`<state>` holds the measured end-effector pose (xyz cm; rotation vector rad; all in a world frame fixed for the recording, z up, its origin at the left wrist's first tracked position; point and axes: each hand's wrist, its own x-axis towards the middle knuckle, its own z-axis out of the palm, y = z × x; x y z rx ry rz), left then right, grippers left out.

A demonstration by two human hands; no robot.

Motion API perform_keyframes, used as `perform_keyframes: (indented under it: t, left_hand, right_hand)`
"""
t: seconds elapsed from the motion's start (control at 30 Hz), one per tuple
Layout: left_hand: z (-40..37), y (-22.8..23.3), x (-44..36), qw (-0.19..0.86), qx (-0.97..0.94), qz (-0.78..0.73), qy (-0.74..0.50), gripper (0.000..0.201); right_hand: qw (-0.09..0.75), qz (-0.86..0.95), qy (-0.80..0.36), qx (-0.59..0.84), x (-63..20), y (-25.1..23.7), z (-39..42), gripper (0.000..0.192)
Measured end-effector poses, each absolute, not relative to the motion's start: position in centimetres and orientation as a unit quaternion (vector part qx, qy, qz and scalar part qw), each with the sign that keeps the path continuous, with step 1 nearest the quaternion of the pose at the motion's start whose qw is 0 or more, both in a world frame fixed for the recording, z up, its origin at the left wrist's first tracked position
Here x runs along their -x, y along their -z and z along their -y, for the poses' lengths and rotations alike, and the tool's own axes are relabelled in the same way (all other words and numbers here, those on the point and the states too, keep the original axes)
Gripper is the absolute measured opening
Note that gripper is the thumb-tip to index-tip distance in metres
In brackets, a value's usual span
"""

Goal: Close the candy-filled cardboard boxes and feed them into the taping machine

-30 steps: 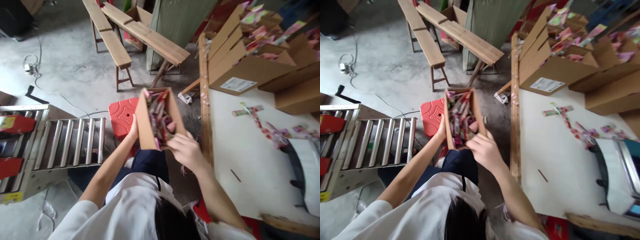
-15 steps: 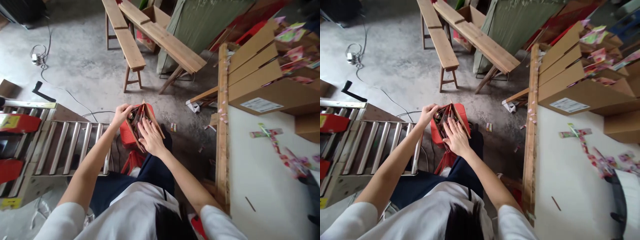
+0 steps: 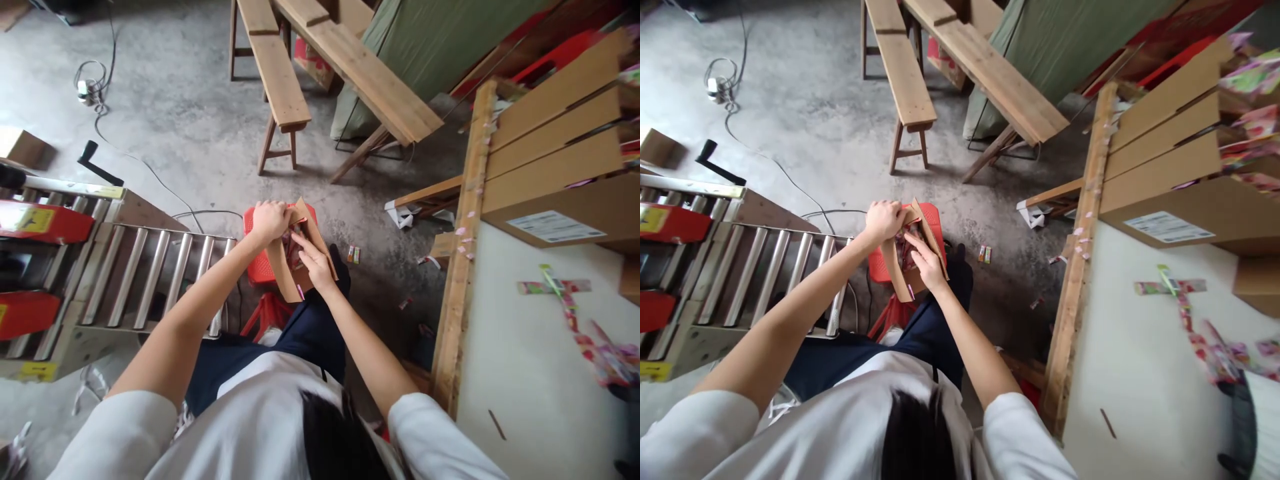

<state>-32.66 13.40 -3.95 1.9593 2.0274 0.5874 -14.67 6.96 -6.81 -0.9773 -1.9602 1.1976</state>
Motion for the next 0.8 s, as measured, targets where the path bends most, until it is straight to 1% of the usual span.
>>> perform_keyframes:
  t: [0.07, 0.1, 0.17, 0.2, 0.27, 0.37, 0.43, 0.57, 0.7, 0.8]
  left_hand:
    - [-12.9, 4.3, 33.2, 0.211, -0.657, -0.680, -0.248, 0.034]
    - [-12.7, 4.4, 33.6, 0.274, -0.632, -0.667, -0.283, 0.039]
    - [-12.2, 4.5, 34.2, 0.384, -0.561, -0.634, -0.368, 0.051]
    - [-12.0, 4.6, 34.4, 0.410, -0.525, -0.618, -0.419, 0.056]
    - [-11.7, 4.6, 34.5, 0.409, -0.474, -0.592, -0.508, 0.061]
    - [-11.1, 4.4, 34.5, 0.381, -0.450, -0.574, -0.568, 0.066]
    - [-10.6, 4.2, 34.6, 0.375, -0.456, -0.573, -0.568, 0.067]
    - [-9.6, 3.7, 35.3, 0.387, -0.511, -0.564, -0.520, 0.065]
    - [-9.3, 3.6, 36.0, 0.379, -0.575, -0.565, -0.454, 0.066]
    - [-10.2, 4.2, 35.7, 0.329, -0.612, -0.606, -0.388, 0.066]
  right_hand:
    - [0.366, 0.731, -0.438, 0.374, 14.8, 6.4, -6.8, 0.045]
    - [0.376, 0.739, -0.413, 0.377, 15.2, 6.2, -6.8, 0.044]
    - [0.369, 0.774, -0.345, 0.381, 16.3, 6.0, -6.8, 0.044]
    - [0.349, 0.800, -0.308, 0.377, 16.9, 5.9, -6.9, 0.045]
    - [0.280, 0.856, -0.240, 0.362, 18.0, 6.2, -7.0, 0.048]
    - [0.176, 0.906, -0.161, 0.349, 18.8, 7.1, -6.7, 0.054]
    - [0.144, 0.917, -0.136, 0.347, 18.7, 7.5, -6.1, 0.052]
    - [0.128, 0.924, -0.135, 0.333, 17.7, 7.6, -4.9, 0.048]
    - [0.123, 0.921, -0.164, 0.331, 17.3, 7.6, -4.7, 0.046]
    - [0.106, 0.905, -0.219, 0.350, 17.3, 8.1, -5.6, 0.051]
